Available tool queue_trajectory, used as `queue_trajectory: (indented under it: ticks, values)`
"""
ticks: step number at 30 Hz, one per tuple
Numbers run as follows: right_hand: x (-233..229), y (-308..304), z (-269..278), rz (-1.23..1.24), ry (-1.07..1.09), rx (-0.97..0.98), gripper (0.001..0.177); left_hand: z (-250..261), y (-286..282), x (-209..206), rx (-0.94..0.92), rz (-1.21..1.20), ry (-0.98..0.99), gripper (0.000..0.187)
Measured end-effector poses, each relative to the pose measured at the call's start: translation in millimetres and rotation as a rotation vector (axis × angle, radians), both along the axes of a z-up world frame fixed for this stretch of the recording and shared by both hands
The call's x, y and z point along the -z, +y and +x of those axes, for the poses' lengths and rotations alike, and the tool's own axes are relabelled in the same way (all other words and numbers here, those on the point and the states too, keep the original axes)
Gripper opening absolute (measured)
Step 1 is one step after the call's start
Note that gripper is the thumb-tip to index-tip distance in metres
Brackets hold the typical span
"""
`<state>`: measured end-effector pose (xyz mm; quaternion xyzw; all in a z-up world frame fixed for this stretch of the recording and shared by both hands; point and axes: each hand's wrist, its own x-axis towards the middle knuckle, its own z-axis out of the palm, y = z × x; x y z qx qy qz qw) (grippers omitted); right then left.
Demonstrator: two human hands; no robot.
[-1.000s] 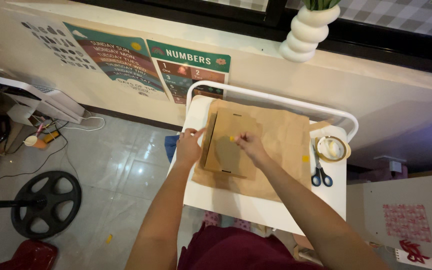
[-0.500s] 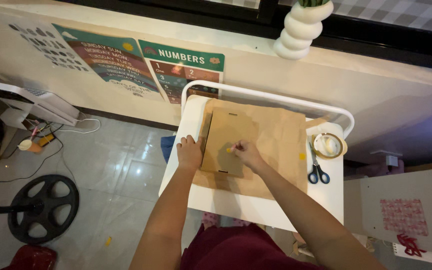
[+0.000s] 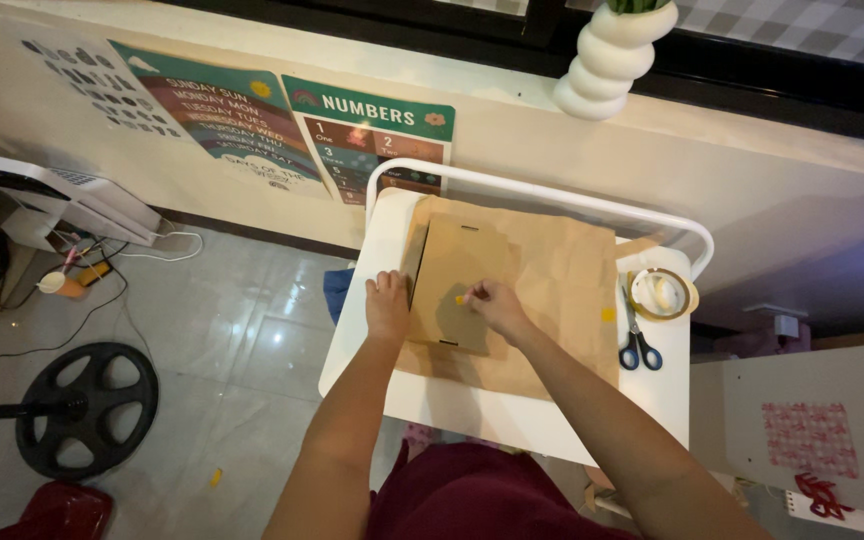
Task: The person wraps a small cardboard box in brown paper, cuts yellow tape with scissors, and secures the package by folding and taping the paper edges. The person then folds the top flaps of the wrapped package.
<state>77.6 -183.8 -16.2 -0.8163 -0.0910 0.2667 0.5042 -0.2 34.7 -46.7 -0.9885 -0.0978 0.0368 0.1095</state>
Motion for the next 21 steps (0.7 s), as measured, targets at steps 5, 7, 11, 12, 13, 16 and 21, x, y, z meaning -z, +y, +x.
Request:
queue_trajectory:
  ticks: [5, 7, 11, 12, 13, 16, 21]
  values:
    - [3.7, -2.7, 1.0, 0.028, 0.007, -0.014, 0.014, 0.5, 4.5, 6.9, 0.123, 0.043, 0.144, 0.050]
    - [8.2, -3.0, 2.3, -0.013, -0.050, -0.027, 0.014, 1.0, 9.2, 13.1, 0.137, 0.036, 0.103, 0.050]
    - [23.2, -1.0, 5.4, 0.016, -0.125, -0.045, 0.011, -6.4, 12.1, 26.5, 0.118, 0.046, 0.030, 0.054]
    - [26.6, 4.7, 6.0, 0.082, -0.167, -0.054, 0.009, -8.1, 12.1, 28.2, 0.107, 0.037, 0.050, 0.053]
    - [28.3, 9.4, 6.9, 0.149, -0.210, -0.064, 0.008, -10.0, 11.4, 29.4, 0.107, 0.052, 0.017, 0.054]
    - [23.3, 28.4, 10.5, 0.295, -0.254, -0.179, 0.010, -14.8, 11.4, 29.5, 0.105, 0.049, -0.031, 0.053]
    - [-4.2, 50.4, 10.4, -0.040, -0.366, -0.252, 0.012, -14.1, 10.8, 31.8, 0.115, 0.068, 0.067, 0.057]
